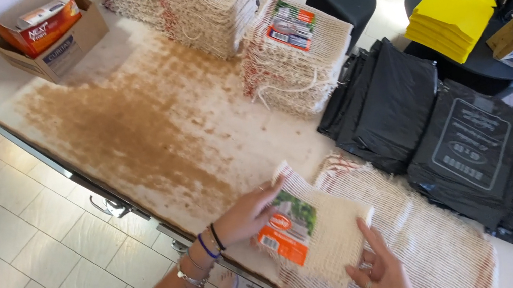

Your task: The person folds white mesh dish cloths and stacks them on a table, occasionally placing orange labels on top of the folded cloths.

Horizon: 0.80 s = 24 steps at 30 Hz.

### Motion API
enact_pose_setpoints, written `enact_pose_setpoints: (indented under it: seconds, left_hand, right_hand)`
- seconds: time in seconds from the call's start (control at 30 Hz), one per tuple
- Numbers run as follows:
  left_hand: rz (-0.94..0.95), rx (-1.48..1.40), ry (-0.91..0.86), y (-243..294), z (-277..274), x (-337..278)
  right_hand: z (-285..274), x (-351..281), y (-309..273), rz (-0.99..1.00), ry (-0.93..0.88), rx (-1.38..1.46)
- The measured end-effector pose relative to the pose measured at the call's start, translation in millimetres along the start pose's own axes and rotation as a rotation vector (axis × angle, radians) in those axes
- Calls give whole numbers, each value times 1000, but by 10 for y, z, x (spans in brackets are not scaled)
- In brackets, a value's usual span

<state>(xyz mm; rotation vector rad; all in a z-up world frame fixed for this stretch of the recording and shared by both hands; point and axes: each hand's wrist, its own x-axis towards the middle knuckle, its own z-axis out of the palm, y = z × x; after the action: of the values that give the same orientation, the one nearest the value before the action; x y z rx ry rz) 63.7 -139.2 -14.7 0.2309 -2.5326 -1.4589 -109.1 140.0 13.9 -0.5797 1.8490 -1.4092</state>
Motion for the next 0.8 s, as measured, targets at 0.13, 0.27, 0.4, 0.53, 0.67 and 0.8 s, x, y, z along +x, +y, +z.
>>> enact_pose_setpoints:
  seconds: [0.13,0.27,0.4,0.53,0.67,0.8]
  left_hand:
    - [23,152,85,-330,-762,136]
    - [-140,170,68,-471,-1324,590]
    - [-157,316,150,-1191,-1339,831]
    - [-115,430,217,-1355,-1341,807]
    - [-28,500,213,-1506,-1352,760]
    - [-29,565,341,-1219,-1324,717]
  right_hand:
    - [474,573,-626,-83,-96,-509]
    - [792,1469,-488,-246,-73,-462]
    - [1007,1651,-423,-180,-12,-709]
    - [704,1391,-354,-419,-149,-952]
    - [386,636,-326,-326,-85,-1233]
    - [29,-260,2,-350,124,-990]
